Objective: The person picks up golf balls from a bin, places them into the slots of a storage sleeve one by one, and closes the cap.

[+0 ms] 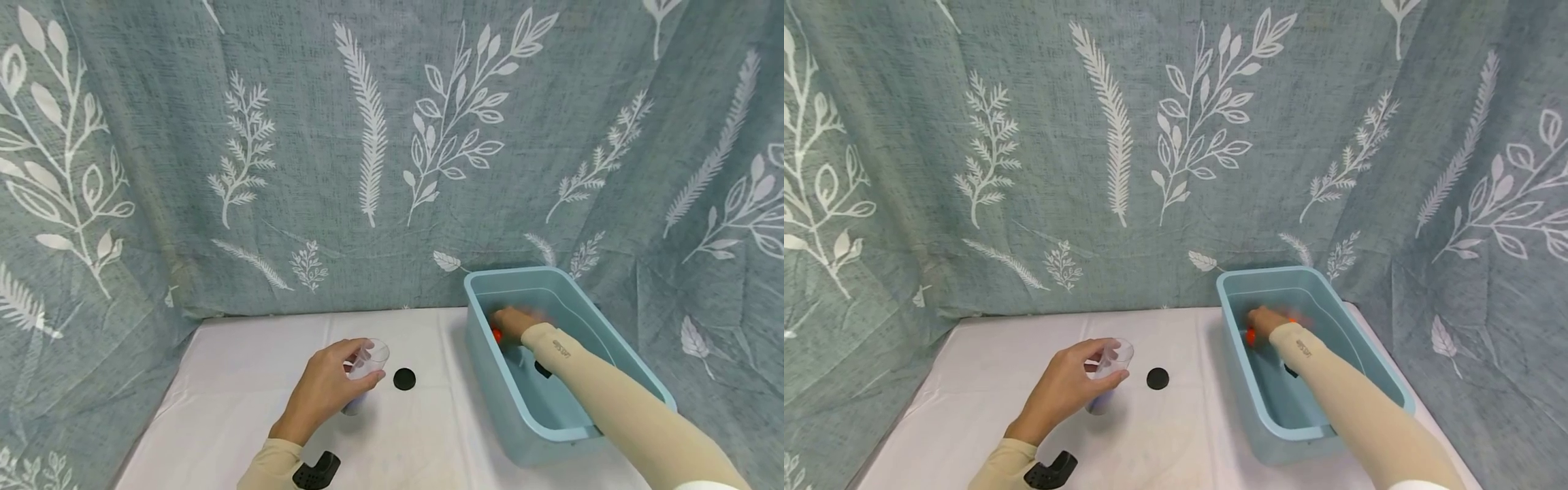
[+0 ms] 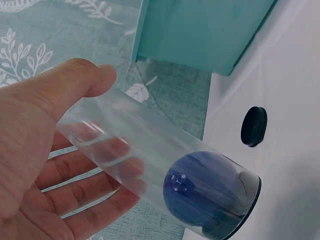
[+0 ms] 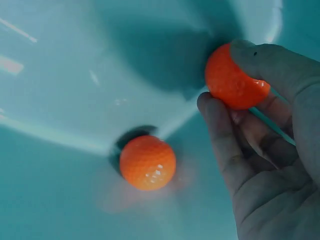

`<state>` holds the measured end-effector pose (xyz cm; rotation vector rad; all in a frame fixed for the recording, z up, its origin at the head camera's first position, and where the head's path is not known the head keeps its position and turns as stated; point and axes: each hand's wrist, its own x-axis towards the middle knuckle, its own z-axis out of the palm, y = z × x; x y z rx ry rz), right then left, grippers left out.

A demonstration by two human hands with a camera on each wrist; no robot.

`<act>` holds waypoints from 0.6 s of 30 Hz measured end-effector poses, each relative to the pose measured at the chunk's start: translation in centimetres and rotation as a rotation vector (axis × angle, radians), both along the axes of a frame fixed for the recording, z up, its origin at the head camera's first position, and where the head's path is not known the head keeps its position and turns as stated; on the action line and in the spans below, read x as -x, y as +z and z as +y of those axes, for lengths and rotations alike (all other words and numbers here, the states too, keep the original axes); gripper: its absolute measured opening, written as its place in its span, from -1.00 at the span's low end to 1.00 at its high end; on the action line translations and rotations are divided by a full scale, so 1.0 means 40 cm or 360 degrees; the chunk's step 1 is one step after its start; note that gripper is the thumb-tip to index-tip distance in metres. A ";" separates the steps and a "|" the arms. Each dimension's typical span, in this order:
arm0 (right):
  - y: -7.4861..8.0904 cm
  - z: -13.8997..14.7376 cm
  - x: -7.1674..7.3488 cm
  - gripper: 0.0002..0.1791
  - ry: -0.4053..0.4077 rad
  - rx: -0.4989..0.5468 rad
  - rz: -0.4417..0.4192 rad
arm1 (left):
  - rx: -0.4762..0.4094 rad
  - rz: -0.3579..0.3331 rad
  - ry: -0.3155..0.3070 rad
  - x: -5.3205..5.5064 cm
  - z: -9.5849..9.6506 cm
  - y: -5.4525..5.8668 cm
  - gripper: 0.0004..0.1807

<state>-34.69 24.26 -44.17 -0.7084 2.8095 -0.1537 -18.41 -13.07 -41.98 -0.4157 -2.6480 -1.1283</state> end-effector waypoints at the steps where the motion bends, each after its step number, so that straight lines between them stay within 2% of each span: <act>1: 0.005 -0.004 -0.002 -0.79 0.0006 0.0000 -0.0011 | -0.0002 0.0000 0.0000 0.000 0.001 -0.002 -0.48; 5: 0.028 -0.009 0.000 -0.82 0.0007 0.0051 -0.0014 | -0.0013 -0.0004 -0.0005 0.004 0.000 -0.007 -0.48; 9: 0.058 -0.007 0.000 -0.77 -0.0036 0.0154 -0.0073 | -0.0024 -0.0009 -0.0010 0.007 0.003 -0.004 -0.48; 12: 0.086 -0.010 -0.011 -0.73 -0.0095 0.0220 -0.0104 | -0.0029 -0.0008 -0.0024 0.010 0.007 -0.001 -0.48; 18: 0.131 -0.010 -0.036 -0.68 -0.0133 0.0321 -0.0095 | -0.0029 -0.0035 -0.0024 0.011 0.015 -0.003 -0.46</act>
